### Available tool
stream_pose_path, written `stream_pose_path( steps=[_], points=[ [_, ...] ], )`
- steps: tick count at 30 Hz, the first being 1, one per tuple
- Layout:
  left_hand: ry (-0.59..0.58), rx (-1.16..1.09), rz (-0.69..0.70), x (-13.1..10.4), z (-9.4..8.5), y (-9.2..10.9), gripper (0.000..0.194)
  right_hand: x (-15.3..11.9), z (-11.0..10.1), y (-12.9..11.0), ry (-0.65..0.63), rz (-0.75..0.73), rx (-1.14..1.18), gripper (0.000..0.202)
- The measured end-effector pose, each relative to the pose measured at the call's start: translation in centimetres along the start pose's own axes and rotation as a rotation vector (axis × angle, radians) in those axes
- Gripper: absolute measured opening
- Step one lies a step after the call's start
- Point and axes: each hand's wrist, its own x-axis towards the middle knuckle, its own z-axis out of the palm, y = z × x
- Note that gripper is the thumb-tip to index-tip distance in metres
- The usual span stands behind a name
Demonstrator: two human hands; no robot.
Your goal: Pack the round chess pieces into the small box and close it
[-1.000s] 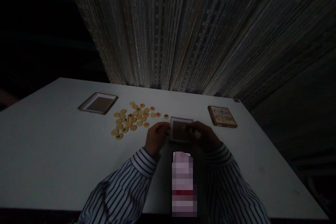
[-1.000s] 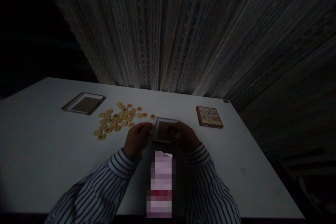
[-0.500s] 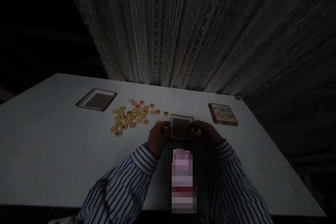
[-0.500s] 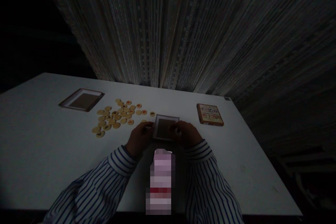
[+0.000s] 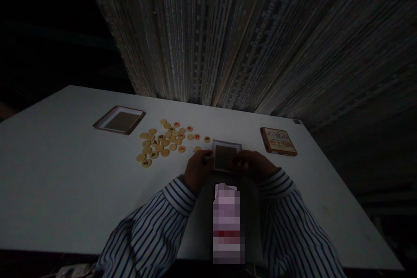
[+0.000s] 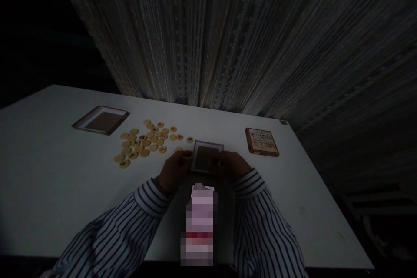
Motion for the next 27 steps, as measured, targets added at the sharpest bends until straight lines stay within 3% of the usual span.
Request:
stream_pose_path(
  steps=[27],
  points=[
    [-0.02,0.028,0.024,0.0,-0.1,0.0,0.024,1.4,0.4,-0.1,-0.131,0.032,-0.07,0.018]
  ],
)
